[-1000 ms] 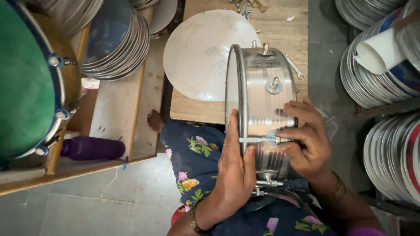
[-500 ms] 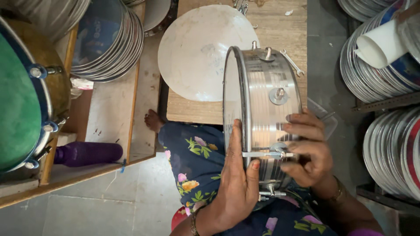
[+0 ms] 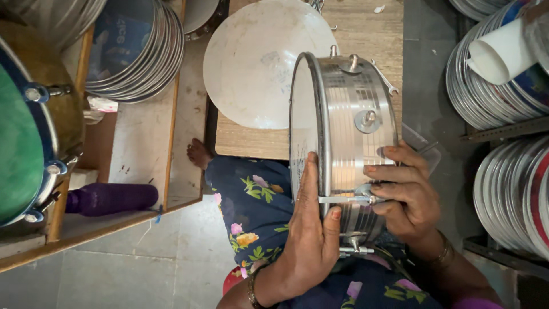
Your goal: The person assembles a metal snare drum frame by hand, inserting lugs and tension rods into the shell and tightening hardware using a small wrench.
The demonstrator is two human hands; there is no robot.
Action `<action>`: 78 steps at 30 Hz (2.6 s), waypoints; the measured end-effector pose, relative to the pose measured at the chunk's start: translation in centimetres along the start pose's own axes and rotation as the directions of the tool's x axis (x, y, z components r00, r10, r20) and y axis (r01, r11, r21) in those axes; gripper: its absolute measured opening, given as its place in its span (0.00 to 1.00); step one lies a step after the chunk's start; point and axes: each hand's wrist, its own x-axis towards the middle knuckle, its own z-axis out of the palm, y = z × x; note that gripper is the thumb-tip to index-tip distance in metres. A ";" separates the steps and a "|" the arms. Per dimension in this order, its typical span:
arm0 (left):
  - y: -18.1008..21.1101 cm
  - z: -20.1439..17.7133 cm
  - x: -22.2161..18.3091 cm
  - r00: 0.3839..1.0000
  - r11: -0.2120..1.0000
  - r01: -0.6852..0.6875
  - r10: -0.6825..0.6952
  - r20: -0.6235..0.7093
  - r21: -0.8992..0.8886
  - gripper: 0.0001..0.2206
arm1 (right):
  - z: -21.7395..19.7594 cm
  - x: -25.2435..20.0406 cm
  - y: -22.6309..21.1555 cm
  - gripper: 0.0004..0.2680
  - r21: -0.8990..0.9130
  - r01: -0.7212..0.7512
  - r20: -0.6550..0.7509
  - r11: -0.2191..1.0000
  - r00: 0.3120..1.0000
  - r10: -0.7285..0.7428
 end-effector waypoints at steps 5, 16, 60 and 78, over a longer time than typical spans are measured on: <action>0.0 -0.1 0.1 1.000 1.000 -0.011 0.011 -0.014 0.022 0.30 | 0.4 -0.1 0.4 0.06 0.018 0.016 -0.026 1.000 1.000 -0.016; -0.1 0.0 0.0 1.000 1.000 -0.007 0.007 -0.007 0.018 0.30 | 0.4 -0.3 -0.2 0.05 -0.042 0.004 -0.050 0.999 0.999 -0.006; -3.7 -9.3 -3.3 0.928 0.896 0.205 -0.306 -0.212 -0.394 0.29 | 8.8 -3.6 6.0 0.22 0.290 -0.279 -0.042 0.915 0.952 0.304; -6.3 -11.5 -7.8 0.904 0.958 0.210 -0.267 -0.333 -0.196 0.29 | 17.2 -5.2 18.1 0.31 0.592 -0.801 0.500 0.087 0.450 0.740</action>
